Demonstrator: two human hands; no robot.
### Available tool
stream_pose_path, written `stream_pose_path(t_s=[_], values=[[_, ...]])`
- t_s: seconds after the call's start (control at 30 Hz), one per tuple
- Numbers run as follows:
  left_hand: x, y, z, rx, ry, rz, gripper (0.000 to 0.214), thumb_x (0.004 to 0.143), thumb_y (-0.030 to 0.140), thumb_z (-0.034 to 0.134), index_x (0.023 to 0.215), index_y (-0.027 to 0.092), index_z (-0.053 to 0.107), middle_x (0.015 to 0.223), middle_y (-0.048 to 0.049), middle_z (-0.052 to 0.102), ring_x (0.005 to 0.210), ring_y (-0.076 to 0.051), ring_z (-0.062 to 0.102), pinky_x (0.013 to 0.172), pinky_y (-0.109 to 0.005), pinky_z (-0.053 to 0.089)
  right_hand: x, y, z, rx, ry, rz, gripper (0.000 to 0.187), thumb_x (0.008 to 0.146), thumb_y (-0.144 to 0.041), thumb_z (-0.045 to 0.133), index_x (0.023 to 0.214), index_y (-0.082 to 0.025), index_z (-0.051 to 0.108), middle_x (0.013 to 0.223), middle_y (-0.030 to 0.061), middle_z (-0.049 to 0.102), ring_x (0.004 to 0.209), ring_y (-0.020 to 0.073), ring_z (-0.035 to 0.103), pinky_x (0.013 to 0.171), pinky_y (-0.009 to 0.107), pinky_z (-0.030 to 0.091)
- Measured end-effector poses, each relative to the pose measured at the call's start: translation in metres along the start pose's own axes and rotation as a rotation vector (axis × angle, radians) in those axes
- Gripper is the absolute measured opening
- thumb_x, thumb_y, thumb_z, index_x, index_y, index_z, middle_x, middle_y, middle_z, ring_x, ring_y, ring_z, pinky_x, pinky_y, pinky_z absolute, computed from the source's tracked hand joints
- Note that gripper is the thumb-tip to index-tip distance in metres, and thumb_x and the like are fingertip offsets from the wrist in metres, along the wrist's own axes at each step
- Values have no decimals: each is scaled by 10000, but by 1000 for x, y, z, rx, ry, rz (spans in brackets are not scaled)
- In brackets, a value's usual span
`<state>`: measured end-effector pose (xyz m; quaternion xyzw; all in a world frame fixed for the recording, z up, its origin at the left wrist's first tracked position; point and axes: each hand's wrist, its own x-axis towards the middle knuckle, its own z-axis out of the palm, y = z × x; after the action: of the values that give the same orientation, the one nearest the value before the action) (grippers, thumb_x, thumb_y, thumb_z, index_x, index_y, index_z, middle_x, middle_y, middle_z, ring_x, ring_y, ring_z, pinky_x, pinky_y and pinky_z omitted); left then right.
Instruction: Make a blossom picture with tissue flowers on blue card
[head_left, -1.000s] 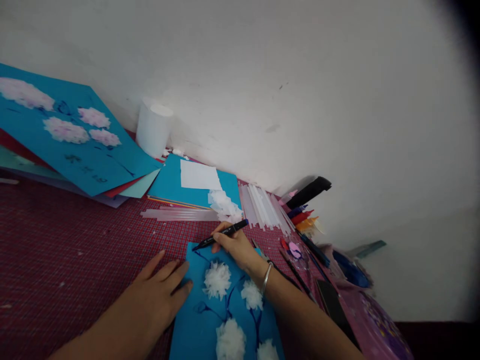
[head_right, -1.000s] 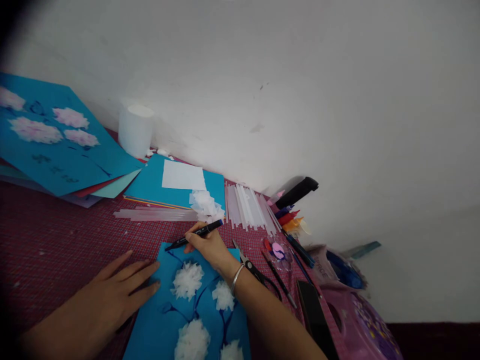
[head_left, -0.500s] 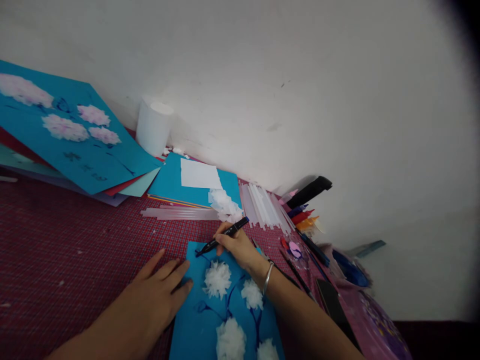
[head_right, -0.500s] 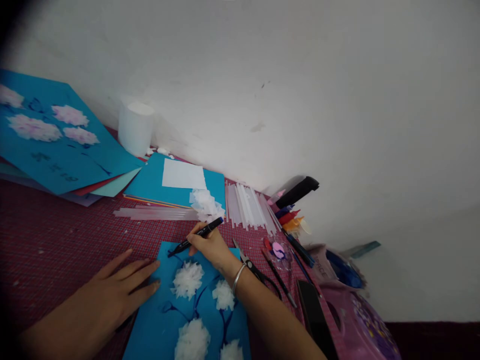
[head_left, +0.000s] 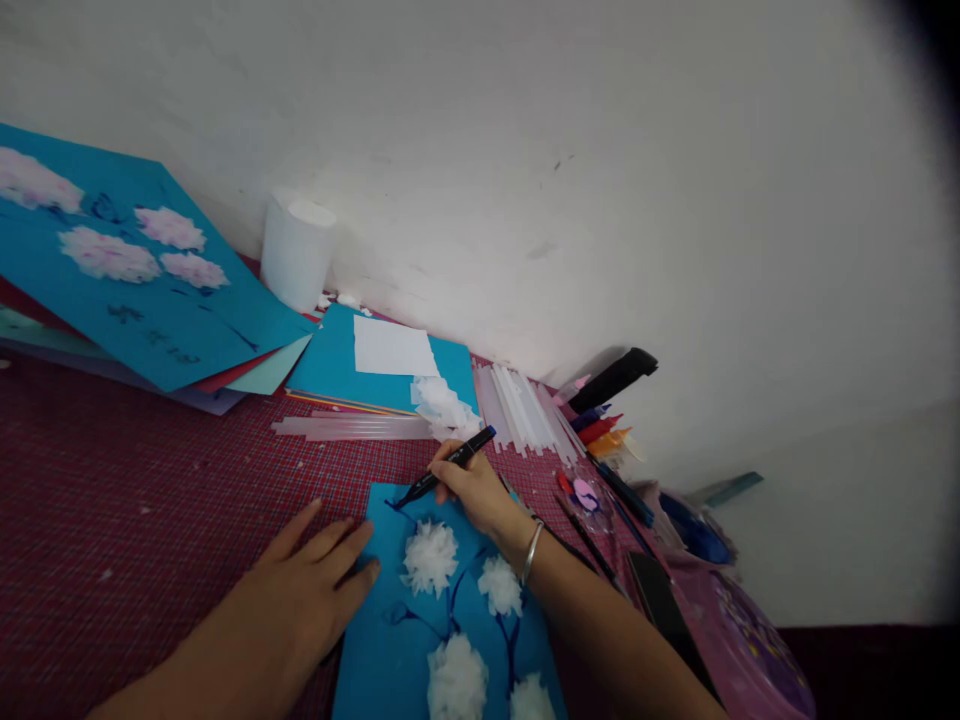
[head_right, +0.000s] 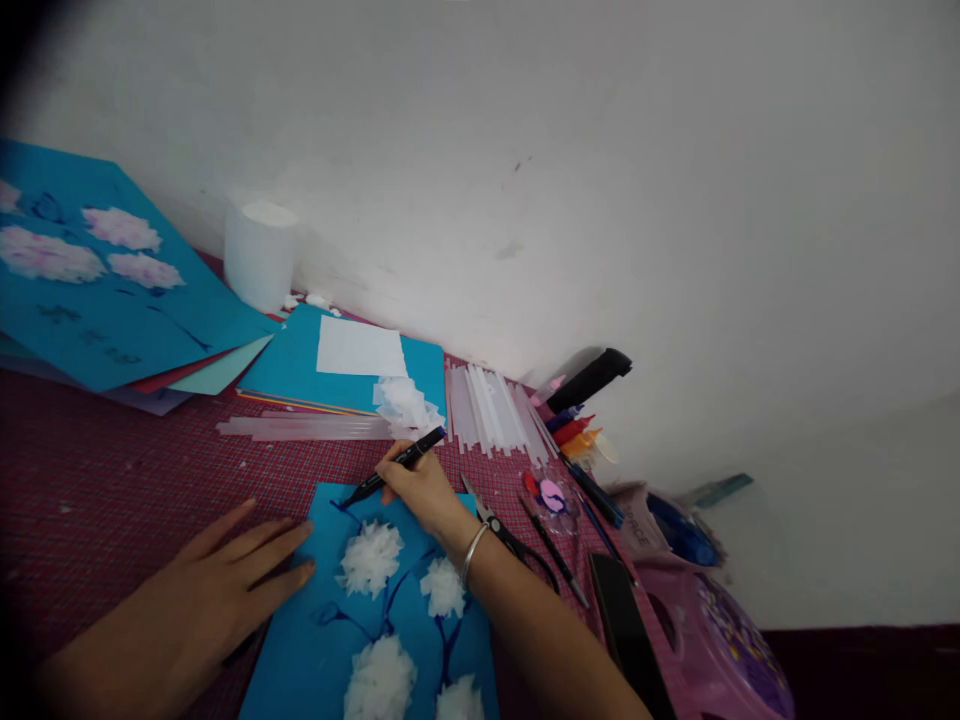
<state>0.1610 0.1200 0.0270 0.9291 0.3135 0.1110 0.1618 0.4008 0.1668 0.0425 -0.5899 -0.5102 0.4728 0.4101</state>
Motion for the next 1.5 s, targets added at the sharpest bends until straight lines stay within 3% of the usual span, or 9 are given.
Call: stream_pose_path(t_s=[0.23,0.5,0.83,1.17,1.33,1.5], values=[[2,-2,1,-32,9,-10,415,833,157,544,1186,351,645,1332,-56,585,1260,-309,519,1096,-637,302,-4,0,0,90,-9,-15,95,744,-271,595,708,-189,565,425,-58,547,395,86,436,447,207,294],[4,2,-4,-7,-44,-11,448,818,115,533,1197,330,641,1358,-70,563,1270,-320,507,1090,-641,306,-10,-2,3,-14,-44,-55,85,770,-265,608,749,-187,582,466,-54,566,442,95,482,510,219,360],[0,-3,4,7,52,10,306,839,310,636,1137,369,671,1290,-42,624,1205,-292,568,1088,-575,346,-8,0,1,-8,-35,-91,45,738,-202,589,709,-202,554,461,-72,527,434,95,457,503,227,338],[2,-7,8,-32,27,-6,384,821,230,614,1172,384,645,1328,-27,594,1240,-285,541,1115,-590,301,-8,5,-1,74,-10,-77,92,758,-277,607,737,-196,570,462,-63,547,437,98,451,491,228,319],[5,-2,-2,6,-21,5,446,839,125,523,1214,344,627,1343,-60,580,1259,-302,522,1102,-613,307,-9,2,2,-10,-12,-87,80,777,-259,602,735,-197,575,471,-64,544,448,98,454,498,231,318],[5,1,-10,9,-104,-3,438,848,132,508,1215,339,628,1354,-69,567,1267,-319,512,1080,-637,328,-10,2,2,-3,11,-72,83,778,-273,601,746,-202,573,480,-57,548,454,105,454,502,233,319]])
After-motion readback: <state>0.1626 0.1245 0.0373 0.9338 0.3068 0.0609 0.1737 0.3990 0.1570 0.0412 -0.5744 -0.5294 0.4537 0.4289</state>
